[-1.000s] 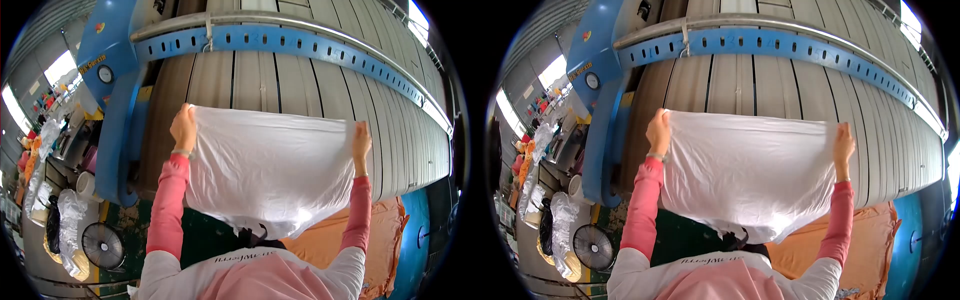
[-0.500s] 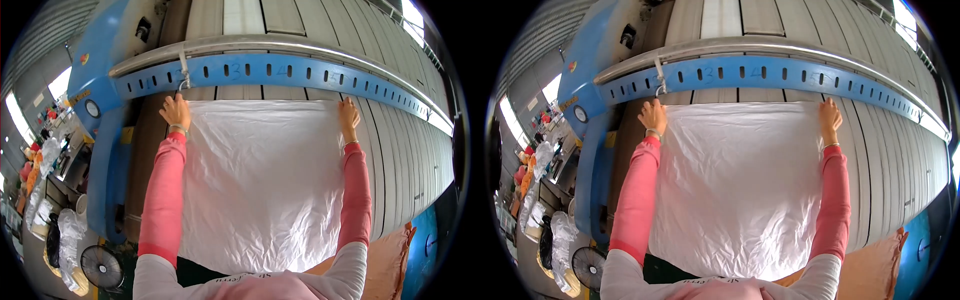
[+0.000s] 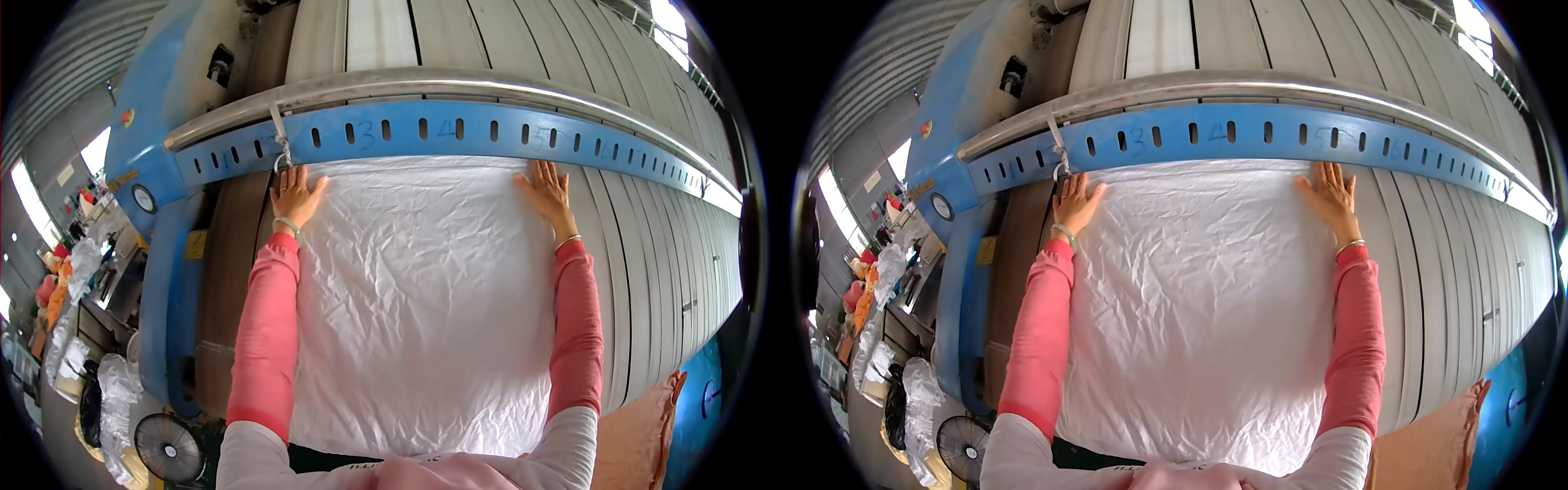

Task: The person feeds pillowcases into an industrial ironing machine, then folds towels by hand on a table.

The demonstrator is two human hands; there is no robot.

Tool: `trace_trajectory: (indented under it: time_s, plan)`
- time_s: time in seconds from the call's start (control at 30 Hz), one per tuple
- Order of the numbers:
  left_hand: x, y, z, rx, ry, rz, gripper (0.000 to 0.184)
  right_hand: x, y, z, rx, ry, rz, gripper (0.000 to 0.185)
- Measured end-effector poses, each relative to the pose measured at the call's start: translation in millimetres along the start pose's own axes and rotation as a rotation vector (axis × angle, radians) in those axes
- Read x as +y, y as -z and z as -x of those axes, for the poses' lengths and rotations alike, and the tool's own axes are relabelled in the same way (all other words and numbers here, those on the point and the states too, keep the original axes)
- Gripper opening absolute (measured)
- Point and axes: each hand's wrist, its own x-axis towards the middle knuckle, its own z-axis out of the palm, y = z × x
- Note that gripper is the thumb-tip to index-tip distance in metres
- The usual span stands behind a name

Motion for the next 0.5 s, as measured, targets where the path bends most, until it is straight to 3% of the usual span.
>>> trace_trajectory:
  time_s: [0.23, 0.37, 0.5]
  plan:
    - [-8.3, -4.5, -37.2, -0.055, -0.070, -0.038, 0.076, -7.9, 8.9, -25.2, -0.018, -0.056, 0.019, 0.079]
    - [-24.0, 6.2, 13.3, 0.045, -0.155, 0.106, 0.071, 3.6, 25.1, 22.1, -0.009, 0.021, -0.058, 0.069]
    - [-48.8, 25.8, 115.9, -0.002, -0.215, 0.117, 0.064, 19.4, 56.2, 135.3, -0.113, 0.129, -0.259, 0.064]
